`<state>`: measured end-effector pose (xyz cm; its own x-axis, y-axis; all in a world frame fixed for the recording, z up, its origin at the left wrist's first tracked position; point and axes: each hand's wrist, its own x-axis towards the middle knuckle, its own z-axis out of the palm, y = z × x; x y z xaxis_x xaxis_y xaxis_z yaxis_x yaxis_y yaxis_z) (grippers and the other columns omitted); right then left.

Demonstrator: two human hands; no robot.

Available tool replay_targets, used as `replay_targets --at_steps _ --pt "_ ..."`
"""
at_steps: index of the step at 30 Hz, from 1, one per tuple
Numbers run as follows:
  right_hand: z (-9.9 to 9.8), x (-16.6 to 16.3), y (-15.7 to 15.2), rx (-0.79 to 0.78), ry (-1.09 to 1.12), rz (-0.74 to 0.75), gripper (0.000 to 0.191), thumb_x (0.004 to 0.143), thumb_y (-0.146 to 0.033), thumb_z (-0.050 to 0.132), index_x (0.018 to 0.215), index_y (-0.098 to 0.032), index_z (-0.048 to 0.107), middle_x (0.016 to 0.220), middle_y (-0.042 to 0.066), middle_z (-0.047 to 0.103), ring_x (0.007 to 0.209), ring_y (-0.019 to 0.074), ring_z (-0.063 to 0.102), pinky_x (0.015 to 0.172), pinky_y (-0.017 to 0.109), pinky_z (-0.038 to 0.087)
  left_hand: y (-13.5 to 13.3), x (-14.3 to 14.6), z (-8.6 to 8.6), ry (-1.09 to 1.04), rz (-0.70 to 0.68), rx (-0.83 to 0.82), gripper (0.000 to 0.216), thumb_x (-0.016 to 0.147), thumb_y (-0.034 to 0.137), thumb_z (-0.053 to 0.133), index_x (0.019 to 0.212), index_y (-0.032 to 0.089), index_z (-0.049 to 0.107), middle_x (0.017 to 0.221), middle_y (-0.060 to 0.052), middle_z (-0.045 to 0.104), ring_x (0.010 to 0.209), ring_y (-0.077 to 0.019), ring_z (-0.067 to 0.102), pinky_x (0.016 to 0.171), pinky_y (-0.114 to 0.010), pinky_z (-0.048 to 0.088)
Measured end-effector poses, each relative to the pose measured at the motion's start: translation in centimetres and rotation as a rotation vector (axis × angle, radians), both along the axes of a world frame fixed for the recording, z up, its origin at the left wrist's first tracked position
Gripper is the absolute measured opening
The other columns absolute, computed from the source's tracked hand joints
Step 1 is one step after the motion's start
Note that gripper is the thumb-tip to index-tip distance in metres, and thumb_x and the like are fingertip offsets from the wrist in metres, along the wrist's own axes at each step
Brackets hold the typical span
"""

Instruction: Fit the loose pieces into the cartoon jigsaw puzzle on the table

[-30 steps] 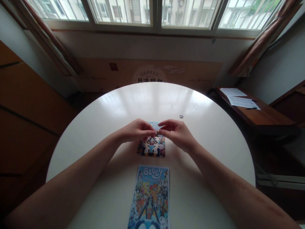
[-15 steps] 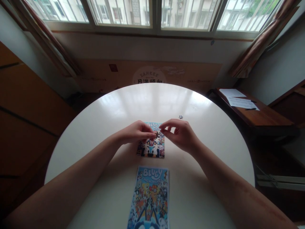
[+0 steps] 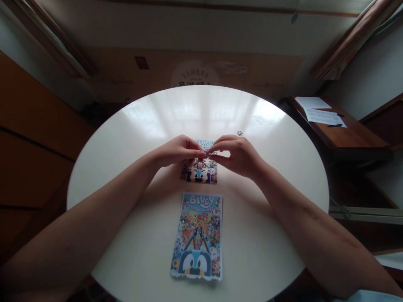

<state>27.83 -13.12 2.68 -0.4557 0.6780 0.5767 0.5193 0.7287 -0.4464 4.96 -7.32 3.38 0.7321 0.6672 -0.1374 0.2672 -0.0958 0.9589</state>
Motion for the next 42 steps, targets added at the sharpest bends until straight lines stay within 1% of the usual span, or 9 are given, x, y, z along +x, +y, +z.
replay_targets --at_steps 7,14,17,23,26,29,34,38,42 --pt "-0.3 -0.1 0.1 0.098 -0.061 -0.002 0.013 0.092 -0.031 0.071 0.096 -0.024 0.081 0.093 0.004 0.076 0.085 0.0167 0.071 0.076 0.031 0.056 0.1 0.0 -0.1 0.003 -0.007 0.022 0.022 0.080 0.035 0.078 0.080 0.013 0.079 0.071 -0.006 0.071 0.059 -0.0099 0.053 0.055 -0.025 0.039" --pt "-0.1 0.1 0.0 0.068 -0.076 0.007 0.012 0.091 -0.028 0.071 0.094 -0.023 0.081 0.093 0.004 0.077 0.084 0.0164 0.071 0.074 0.030 0.056 0.1 -0.1 -0.1 0.037 -0.029 0.068 0.026 0.083 0.038 0.074 0.082 0.013 0.078 0.073 -0.007 0.071 0.058 -0.0104 0.054 0.056 -0.026 0.041" --pt "0.1 0.4 0.0 0.047 -0.077 -0.004 0.010 0.090 -0.025 0.072 0.094 -0.023 0.081 0.093 0.004 0.077 0.082 0.0162 0.070 0.071 0.029 0.055 0.3 -0.1 -0.3 0.044 0.008 0.107 0.026 0.086 0.037 0.069 0.083 0.013 0.077 0.075 -0.008 0.072 0.057 -0.0107 0.054 0.056 -0.027 0.042" --pt "0.5 1.3 0.2 -0.011 -0.102 -0.026 0.011 0.088 -0.024 0.072 0.093 -0.023 0.082 0.091 0.004 0.076 0.076 0.0138 0.068 0.065 0.027 0.053 0.6 -0.4 -0.6 0.115 0.129 0.497 0.023 0.085 0.032 0.065 0.081 0.013 0.077 0.065 -0.004 0.067 0.059 -0.0108 0.052 0.056 -0.026 0.039" --pt "0.4 1.6 0.4 -0.053 -0.123 -0.021 0.011 0.089 -0.026 0.072 0.092 -0.023 0.082 0.091 0.003 0.076 0.074 0.0123 0.068 0.062 0.025 0.051 0.7 -0.7 -0.6 0.179 0.096 0.685 0.019 0.083 0.028 0.065 0.086 0.015 0.079 0.073 -0.004 0.071 0.064 -0.0118 0.056 0.062 -0.027 0.043" --pt "0.1 1.6 0.5 -0.088 -0.143 -0.016 0.010 0.089 -0.026 0.071 0.091 -0.024 0.081 0.092 0.002 0.076 0.075 0.0115 0.068 0.062 0.024 0.050 0.7 -0.9 -0.7 0.207 0.059 0.781 0.018 0.082 0.022 0.064 0.088 0.017 0.080 0.079 -0.005 0.073 0.066 -0.0126 0.058 0.064 -0.028 0.045" --pt "-0.5 1.1 0.5 -0.120 -0.165 -0.013 0.012 0.089 -0.025 0.071 0.096 -0.024 0.080 0.092 0.001 0.076 0.074 0.0115 0.066 0.062 0.024 0.050 0.7 -1.0 -0.9 0.221 0.029 0.822 0.019 0.081 0.019 0.063 0.090 0.020 0.080 0.084 -0.004 0.073 0.068 -0.0129 0.059 0.064 -0.028 0.046" --pt "-0.9 0.9 0.5 -0.123 -0.152 -0.039 0.025 0.086 -0.023 0.072 0.111 -0.024 0.075 0.090 0.000 0.076 0.071 0.0115 0.064 0.063 0.025 0.051 0.7 -1.0 -0.9 0.215 0.012 0.811 0.019 0.081 0.019 0.065 0.092 0.020 0.080 0.086 -0.005 0.073 0.070 -0.0134 0.060 0.065 -0.028 0.046" --pt "-0.9 0.7 0.4 -0.134 -0.126 -0.032 0.039 0.087 -0.024 0.071 0.126 -0.024 0.068 0.092 0.000 0.076 0.073 0.0120 0.066 0.064 0.026 0.052 0.4 -0.7 -0.6 0.144 0.025 0.741 0.020 0.086 0.029 0.065 0.091 0.019 0.080 0.080 -0.005 0.074 0.067 -0.0124 0.059 0.065 -0.028 0.045"
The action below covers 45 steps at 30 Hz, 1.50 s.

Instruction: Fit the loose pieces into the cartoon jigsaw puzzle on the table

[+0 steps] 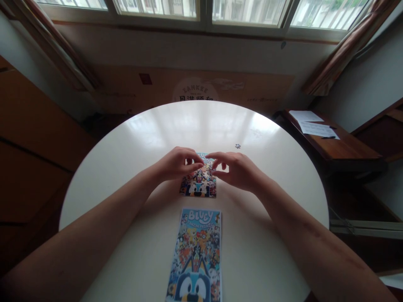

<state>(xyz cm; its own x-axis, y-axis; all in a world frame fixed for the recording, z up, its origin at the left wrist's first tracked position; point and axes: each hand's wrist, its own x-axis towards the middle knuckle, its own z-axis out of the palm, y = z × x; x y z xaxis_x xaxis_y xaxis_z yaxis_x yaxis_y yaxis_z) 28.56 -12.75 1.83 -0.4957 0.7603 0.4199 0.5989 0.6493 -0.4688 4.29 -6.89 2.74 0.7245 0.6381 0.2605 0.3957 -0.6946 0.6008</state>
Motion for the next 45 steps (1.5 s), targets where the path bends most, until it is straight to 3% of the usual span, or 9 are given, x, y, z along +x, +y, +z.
replay_targets --at_steps 4,7,13,21,28,32,35,45 --pt "0.2 -0.3 -0.3 0.034 0.036 0.029 0.048 0.090 -0.024 0.069 0.138 -0.026 0.060 0.095 0.000 0.076 0.074 0.0120 0.068 0.064 0.026 0.054 -0.5 0.7 0.5 -0.011 0.016 -0.193 0.027 0.088 0.039 0.065 0.089 0.016 0.080 0.072 -0.004 0.073 0.063 -0.0116 0.058 0.060 -0.026 0.042" --pt "0.4 -0.5 -0.6 0.078 0.061 0.051 0.052 0.092 -0.024 0.068 0.142 -0.028 0.056 0.097 0.000 0.076 0.076 0.0121 0.068 0.064 0.026 0.054 -0.8 1.0 0.7 -0.022 -0.006 -0.334 0.023 0.086 0.036 0.069 0.087 0.016 0.080 0.071 -0.004 0.072 0.064 -0.0115 0.058 0.060 -0.026 0.042" --pt "0.9 -0.7 -0.9 0.135 0.040 0.015 0.043 0.094 -0.026 0.067 0.137 -0.027 0.062 0.100 0.003 0.075 0.079 0.0134 0.068 0.062 0.026 0.055 -0.9 1.1 0.7 -0.159 0.017 -0.632 0.021 0.085 0.034 0.073 0.081 0.014 0.077 0.062 -0.002 0.065 0.055 -0.0090 0.049 0.056 -0.026 0.039" --pt "1.0 -0.9 -0.9 0.112 0.079 0.031 0.037 0.093 -0.025 0.068 0.130 -0.025 0.067 0.099 0.004 0.076 0.081 0.0137 0.069 0.066 0.026 0.057 -0.9 1.2 0.6 -0.188 0.034 -0.708 0.022 0.085 0.035 0.072 0.078 0.014 0.077 0.062 -0.002 0.062 0.056 -0.0092 0.048 0.054 -0.025 0.037" --pt "0.7 -0.8 -0.8 0.068 0.067 0.032 0.036 0.092 -0.026 0.068 0.128 -0.026 0.068 0.097 0.002 0.076 0.077 0.0120 0.070 0.065 0.025 0.056 -0.7 1.1 0.4 -0.131 0.051 -0.629 0.024 0.087 0.035 0.068 0.078 0.015 0.076 0.059 -0.002 0.061 0.054 -0.0102 0.046 0.053 -0.027 0.037" --pt "0.3 -0.5 -0.4 0.009 0.029 0.021 0.029 0.091 -0.028 0.069 0.120 -0.026 0.073 0.090 0.001 0.076 0.071 0.0109 0.069 0.064 0.024 0.054 -0.3 0.4 0.6 -0.017 0.104 -0.249 0.019 0.086 0.032 0.067 0.086 0.016 0.079 0.071 -0.004 0.069 0.063 -0.0127 0.054 0.061 -0.028 0.041" --pt "-0.1 -0.2 -0.1 -0.058 -0.014 0.016 0.019 0.091 -0.030 0.069 0.106 -0.024 0.078 0.092 0.002 0.077 0.071 0.0113 0.069 0.065 0.025 0.054 -0.2 -0.2 0.8 0.081 0.042 -0.027 0.018 0.085 0.027 0.066 0.095 0.020 0.080 0.085 -0.005 0.073 0.072 -0.0141 0.059 0.068 -0.028 0.044" --pt "-1.1 -0.8 0.3 -0.030 -0.075 0.026 0.013 0.092 -0.030 0.068 0.094 -0.029 0.082 0.095 0.000 0.078 0.088 0.0156 0.071 0.077 0.030 0.055 0.0 -0.6 0.4 0.236 -0.099 0.018 0.026 0.081 0.026 0.074 0.105 0.023 0.080 0.097 -0.007 0.072 0.083 -0.0177 0.064 0.072 -0.029 0.046"
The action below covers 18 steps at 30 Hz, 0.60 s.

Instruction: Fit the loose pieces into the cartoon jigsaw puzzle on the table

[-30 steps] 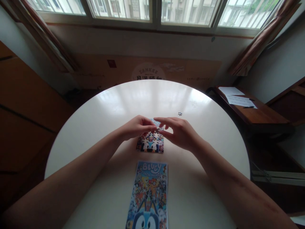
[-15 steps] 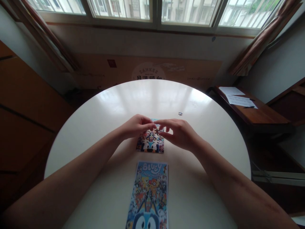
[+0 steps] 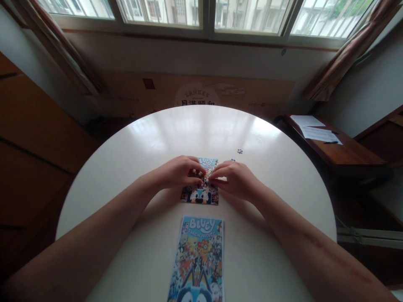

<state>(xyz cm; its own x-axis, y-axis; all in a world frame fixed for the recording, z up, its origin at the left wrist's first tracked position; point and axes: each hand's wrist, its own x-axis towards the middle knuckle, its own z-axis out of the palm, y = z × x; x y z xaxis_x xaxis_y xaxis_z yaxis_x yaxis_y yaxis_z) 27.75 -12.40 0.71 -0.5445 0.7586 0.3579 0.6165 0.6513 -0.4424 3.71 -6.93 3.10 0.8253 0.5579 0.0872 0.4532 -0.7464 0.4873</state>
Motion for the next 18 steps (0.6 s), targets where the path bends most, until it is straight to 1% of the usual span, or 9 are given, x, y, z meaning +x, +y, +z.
replay_targets --at_steps 9,14,18 --pt "0.0 -0.4 0.0 0.057 -0.117 0.002 0.017 0.093 -0.029 0.064 0.095 -0.029 0.081 0.099 0.001 0.077 0.090 0.0182 0.068 0.076 0.032 0.053 0.0 0.0 0.0 -0.007 0.019 -0.027 0.024 0.080 0.025 0.075 0.104 0.023 0.080 0.097 -0.007 0.071 0.083 -0.0180 0.064 0.073 -0.029 0.048" --pt "0.6 -0.4 -0.2 0.057 -0.183 -0.003 0.018 0.094 -0.028 0.063 0.097 -0.029 0.080 0.101 0.001 0.075 0.090 0.0186 0.068 0.074 0.032 0.051 -0.1 0.0 0.0 -0.008 0.027 -0.038 0.024 0.080 0.024 0.073 0.104 0.021 0.080 0.095 -0.007 0.070 0.080 -0.0173 0.063 0.071 -0.029 0.047" --pt "1.2 -0.9 -0.7 0.072 -0.259 -0.024 0.019 0.094 -0.027 0.062 0.099 -0.031 0.080 0.099 0.002 0.075 0.085 0.0184 0.067 0.067 0.031 0.047 0.0 0.0 0.0 -0.004 0.024 -0.036 0.024 0.080 0.024 0.072 0.103 0.022 0.080 0.094 -0.007 0.070 0.080 -0.0171 0.062 0.070 -0.029 0.047"
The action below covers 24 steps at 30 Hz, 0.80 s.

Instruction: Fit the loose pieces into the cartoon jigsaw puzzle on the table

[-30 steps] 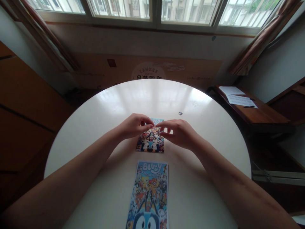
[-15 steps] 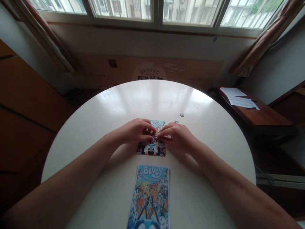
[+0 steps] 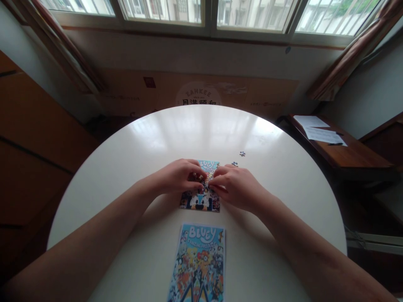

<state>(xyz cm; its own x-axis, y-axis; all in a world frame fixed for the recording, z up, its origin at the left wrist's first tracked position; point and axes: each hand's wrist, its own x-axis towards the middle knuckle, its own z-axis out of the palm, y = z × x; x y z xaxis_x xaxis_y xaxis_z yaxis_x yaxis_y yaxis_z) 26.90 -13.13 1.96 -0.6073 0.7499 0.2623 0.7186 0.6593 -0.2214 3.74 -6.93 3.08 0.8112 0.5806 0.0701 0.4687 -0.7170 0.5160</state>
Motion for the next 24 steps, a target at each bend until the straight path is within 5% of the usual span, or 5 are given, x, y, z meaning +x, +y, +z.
replay_targets --at_steps 9,14,24 --pt "0.3 0.8 -0.2 -0.267 0.120 -0.080 0.025 0.094 -0.028 0.062 0.110 -0.033 0.080 0.094 0.004 0.072 0.077 0.0144 0.065 0.065 0.027 0.047 0.0 -0.2 0.0 -0.030 0.016 -0.086 0.023 0.081 0.022 0.071 0.100 0.026 0.082 0.093 -0.005 0.068 0.077 -0.0146 0.061 0.069 -0.027 0.046" --pt "0.6 1.3 -0.1 -0.223 0.259 -0.158 0.025 0.096 -0.028 0.058 0.105 -0.025 0.081 0.090 0.005 0.072 0.073 0.0131 0.063 0.065 0.027 0.046 0.0 -0.1 0.1 0.012 -0.002 -0.064 0.025 0.081 0.021 0.069 0.101 0.028 0.082 0.097 -0.004 0.068 0.079 -0.0151 0.061 0.071 -0.027 0.047" --pt "1.0 0.4 -0.4 -0.336 0.054 -0.082 0.028 0.092 -0.026 0.060 0.110 -0.034 0.080 0.089 0.001 0.073 0.077 0.0141 0.064 0.067 0.027 0.044 0.3 -0.3 -0.1 0.036 0.013 -0.057 0.025 0.080 0.024 0.071 0.103 0.028 0.079 0.100 -0.004 0.069 0.081 -0.0160 0.062 0.072 -0.029 0.047"
